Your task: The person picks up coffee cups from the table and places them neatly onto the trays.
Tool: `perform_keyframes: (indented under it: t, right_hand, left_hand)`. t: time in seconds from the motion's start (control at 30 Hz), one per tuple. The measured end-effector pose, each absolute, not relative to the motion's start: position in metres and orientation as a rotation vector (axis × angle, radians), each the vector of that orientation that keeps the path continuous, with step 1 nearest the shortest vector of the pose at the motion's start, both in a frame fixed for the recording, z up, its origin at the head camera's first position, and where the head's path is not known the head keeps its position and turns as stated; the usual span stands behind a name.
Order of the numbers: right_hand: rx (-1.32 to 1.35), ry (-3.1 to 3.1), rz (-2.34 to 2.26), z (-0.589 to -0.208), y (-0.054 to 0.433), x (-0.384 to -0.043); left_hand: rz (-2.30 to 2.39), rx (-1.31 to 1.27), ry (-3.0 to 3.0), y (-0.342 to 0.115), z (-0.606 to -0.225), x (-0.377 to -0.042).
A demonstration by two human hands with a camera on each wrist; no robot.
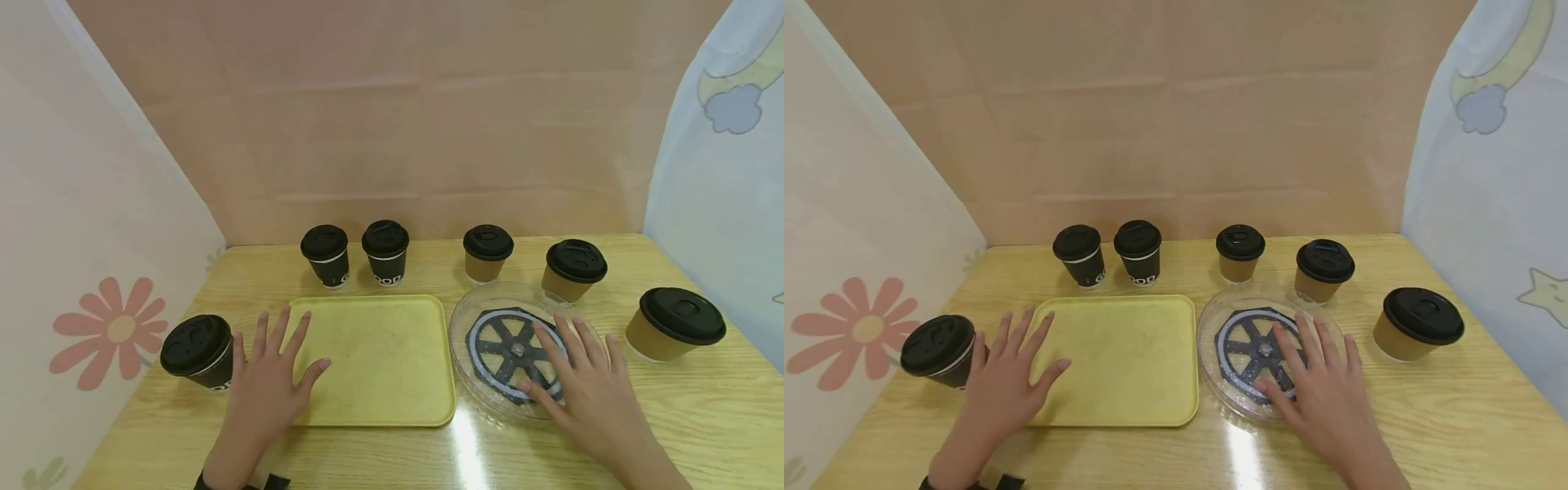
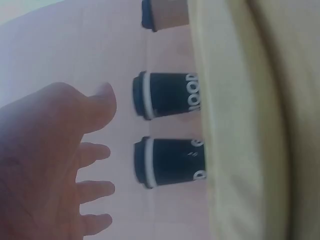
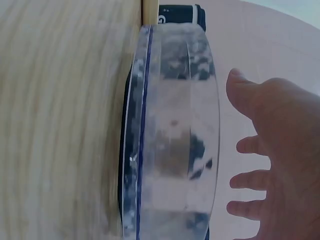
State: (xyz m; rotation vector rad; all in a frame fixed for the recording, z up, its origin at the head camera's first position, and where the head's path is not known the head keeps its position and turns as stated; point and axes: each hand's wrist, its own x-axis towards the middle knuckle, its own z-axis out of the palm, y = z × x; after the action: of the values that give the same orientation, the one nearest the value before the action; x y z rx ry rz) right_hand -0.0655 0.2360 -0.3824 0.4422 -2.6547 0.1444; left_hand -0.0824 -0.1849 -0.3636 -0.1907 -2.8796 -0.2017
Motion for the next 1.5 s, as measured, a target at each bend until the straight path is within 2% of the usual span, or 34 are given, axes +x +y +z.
perform_keyframes:
  t: [0.43,1.13,1.5]
  right_hand:
    - [0.568,-2.611,0.151,-0.385,0.212,-0.063]
    - [0.617,-2.584,0.182,-0.381,0.202,-0.058]
    - [0.624,-2.61,0.2,-0.382,0.198,-0.054]
  left_hand:
    - [-0.19,-0.134,-2.68,-0.231,-0.328,-0.088]
    - [-0.233,0.028,-2.764,-0.277,-0.33,-0.097]
    - [-0.263,0.072,-2.889,-0.283,-0.335,-0.1]
